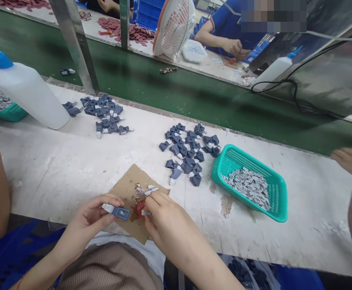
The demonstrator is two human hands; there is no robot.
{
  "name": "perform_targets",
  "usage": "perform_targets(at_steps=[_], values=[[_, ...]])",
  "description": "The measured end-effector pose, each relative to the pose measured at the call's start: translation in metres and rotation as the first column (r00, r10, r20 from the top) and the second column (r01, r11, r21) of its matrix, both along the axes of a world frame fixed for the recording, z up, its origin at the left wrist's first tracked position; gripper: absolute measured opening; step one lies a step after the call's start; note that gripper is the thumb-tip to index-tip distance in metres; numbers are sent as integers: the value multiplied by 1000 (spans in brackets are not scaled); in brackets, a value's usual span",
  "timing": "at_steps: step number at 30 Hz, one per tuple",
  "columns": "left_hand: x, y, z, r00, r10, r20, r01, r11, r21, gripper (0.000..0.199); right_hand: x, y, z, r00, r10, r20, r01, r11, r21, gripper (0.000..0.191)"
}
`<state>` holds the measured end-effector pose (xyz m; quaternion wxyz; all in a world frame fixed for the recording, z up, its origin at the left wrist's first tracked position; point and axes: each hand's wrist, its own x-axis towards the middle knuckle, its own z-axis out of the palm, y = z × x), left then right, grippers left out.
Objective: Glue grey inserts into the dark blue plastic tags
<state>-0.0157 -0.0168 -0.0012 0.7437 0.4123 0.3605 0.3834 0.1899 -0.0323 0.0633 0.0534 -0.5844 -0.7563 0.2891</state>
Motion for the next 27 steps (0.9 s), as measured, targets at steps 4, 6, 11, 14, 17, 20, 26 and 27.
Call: perform_targets(at_steps=[4,6,11,14,17,20,26,27], values=[[2,-2,-2,1000,8,-11,-8,1000,-14,22,-1,0,0,1000,-14,-8,14,1000,12,19],[2,-2,-3,1000,1,-16,-1,1000,-7,22,-1,0,-1,1000,-18,-10,19,1000,13,19],[3,-2,-6,1000,5,-7,-5,1000,28,23,-1,0,-2,1000,-30,-9,30,999,32,17],[5,-3,-6,1000,-1,-8,1,1000,19,23,-2,1,-2,1000,-26,-7,26,999,22,16],[6,-4,-7,1000,-5,-16,5,1000,-13,23,-3,1,-2,999,-32,13,32,999,-1,17],[6,-4,-8,1000,-11,-22,10,999,-35,26,-2,1,-3,999,-42,12,43,999,-33,18],[12,-2,-5,1000,15,-12,-15,1000,7,25,4,-3,4,974,-167,-154,156,984,-83,16],[13,-1,-4,1000,16,-8,-16,1000,6,24,4,-3,6,961,-193,-198,182,980,-75,16]])
